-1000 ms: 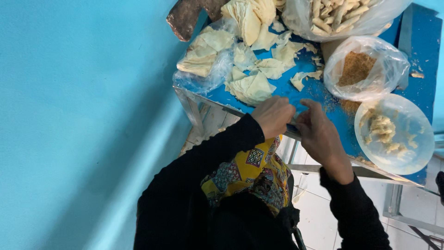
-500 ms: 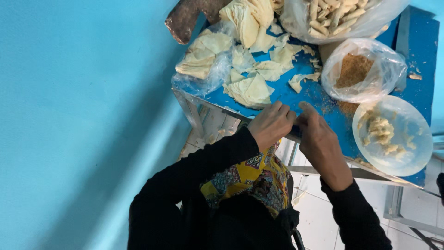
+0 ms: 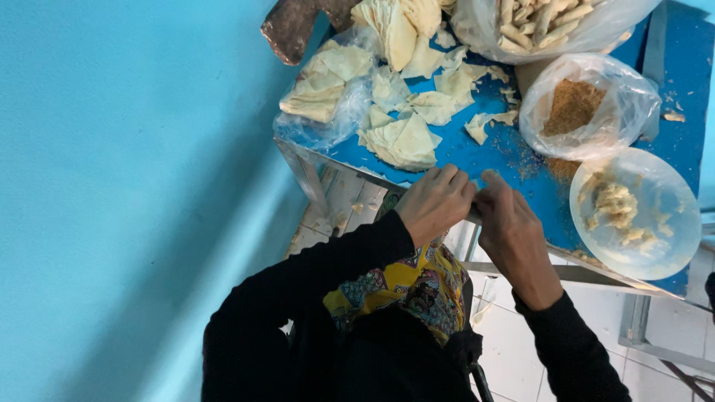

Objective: The person sits at a blue table and folds stuffed pastries by hand. They take triangular pastry wrappers, place filling from a plastic bowl onto each wrapper, fold and roll the wrapper around the filling, and place the finished rolls into a plastic bag with other completed rolls.

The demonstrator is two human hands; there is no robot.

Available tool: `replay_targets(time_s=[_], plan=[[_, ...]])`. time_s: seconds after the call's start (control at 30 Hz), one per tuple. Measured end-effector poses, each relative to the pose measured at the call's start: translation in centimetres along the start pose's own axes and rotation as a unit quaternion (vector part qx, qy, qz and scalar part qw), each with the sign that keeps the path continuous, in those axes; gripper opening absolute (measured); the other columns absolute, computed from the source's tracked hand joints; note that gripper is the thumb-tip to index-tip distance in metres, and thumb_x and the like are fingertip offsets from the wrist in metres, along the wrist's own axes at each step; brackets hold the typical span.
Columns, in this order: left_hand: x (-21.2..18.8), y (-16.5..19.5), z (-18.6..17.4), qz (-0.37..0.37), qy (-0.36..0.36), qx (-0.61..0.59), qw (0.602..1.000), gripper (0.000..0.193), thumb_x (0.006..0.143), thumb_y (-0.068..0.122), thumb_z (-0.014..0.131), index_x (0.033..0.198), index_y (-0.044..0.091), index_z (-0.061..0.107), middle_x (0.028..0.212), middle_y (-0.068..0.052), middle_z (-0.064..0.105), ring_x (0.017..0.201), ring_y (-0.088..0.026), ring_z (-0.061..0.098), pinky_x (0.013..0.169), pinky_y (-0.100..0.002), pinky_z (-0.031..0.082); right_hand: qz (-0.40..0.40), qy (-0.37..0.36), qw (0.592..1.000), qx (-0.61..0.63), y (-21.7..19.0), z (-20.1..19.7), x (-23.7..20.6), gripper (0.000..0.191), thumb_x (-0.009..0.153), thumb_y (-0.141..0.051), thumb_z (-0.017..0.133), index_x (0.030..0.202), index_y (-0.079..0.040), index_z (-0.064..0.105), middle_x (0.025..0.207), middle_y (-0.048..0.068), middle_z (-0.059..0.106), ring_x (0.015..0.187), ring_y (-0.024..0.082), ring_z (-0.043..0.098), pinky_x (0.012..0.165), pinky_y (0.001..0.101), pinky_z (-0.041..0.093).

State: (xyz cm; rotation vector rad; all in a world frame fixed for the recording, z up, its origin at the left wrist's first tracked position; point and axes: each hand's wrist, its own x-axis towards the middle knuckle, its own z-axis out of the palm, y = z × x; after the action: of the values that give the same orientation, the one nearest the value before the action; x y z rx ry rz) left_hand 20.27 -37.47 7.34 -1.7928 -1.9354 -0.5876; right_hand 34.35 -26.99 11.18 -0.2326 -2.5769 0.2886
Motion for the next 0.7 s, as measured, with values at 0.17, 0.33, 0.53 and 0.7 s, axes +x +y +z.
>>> replay_targets(time_s=[0.17, 0.33, 0.53, 0.7], plan=[[-0.5, 0.3, -0.4, 0.043, -0.023, 0.084, 0.995, 0.011, 0.084, 0.011, 0.069, 0.086, 0.001, 0.067, 0.087, -0.008, 0.059, 0.093, -0.023, 0.056, 0.08, -0.034, 0.05, 0.003, 0.007, 0.996, -0.088, -0.2, 0.7, -0.7, 0.04, 0.097, 0.0, 0.071, 0.133, -0.001, 0.056, 0.1, 0.016, 0.074, 0.087, 0.029, 0.071, 0.075, 0.039, 0.057], [-1.0, 0.8, -1.1, 0.043, -0.042, 0.087, 0.994, 0.018, 0.089, 0.015, 0.067, 0.091, -0.001, 0.073, 0.097, -0.01, 0.063, 0.101, -0.026, 0.055, 0.087, -0.038, 0.046, -0.02, 0.001, 0.982, -0.19, -1.5, 0.7, -1.5, 0.046, 0.098, -0.005, 0.064, 0.142, 0.003, 0.054, 0.116, 0.023, 0.072, 0.109, 0.031, 0.07, 0.093, 0.0377, 0.056], [0.8, 1.2, -0.1, 0.011, -0.109, 0.163, 0.98, 0.036, 0.093, 0.03, 0.061, 0.107, 0.001, 0.075, 0.123, -0.014, 0.062, 0.125, -0.03, 0.049, 0.102, -0.045, 0.039, -0.031, -0.074, 0.957, -0.279, -1.9, 0.8, -0.9, 0.053, 0.1, -0.007, 0.059, 0.148, 0.013, 0.047, 0.138, 0.028, 0.061, 0.136, 0.039, 0.055, 0.114, 0.048, 0.044], [2.3, -0.1, 1.0, -0.066, -0.026, 0.093, 0.993, 0.062, 0.093, 0.046, 0.056, 0.133, 0.0, 0.062, 0.141, -0.014, 0.055, 0.131, -0.028, 0.047, 0.107, -0.047, 0.038, -0.027, -0.086, 0.977, -0.195, 0.3, -0.4, 2.0, 0.066, 0.087, -0.003, 0.059, 0.15, 0.007, 0.045, 0.146, 0.03, 0.059, 0.135, 0.045, 0.054, 0.11, 0.0521, 0.042]])
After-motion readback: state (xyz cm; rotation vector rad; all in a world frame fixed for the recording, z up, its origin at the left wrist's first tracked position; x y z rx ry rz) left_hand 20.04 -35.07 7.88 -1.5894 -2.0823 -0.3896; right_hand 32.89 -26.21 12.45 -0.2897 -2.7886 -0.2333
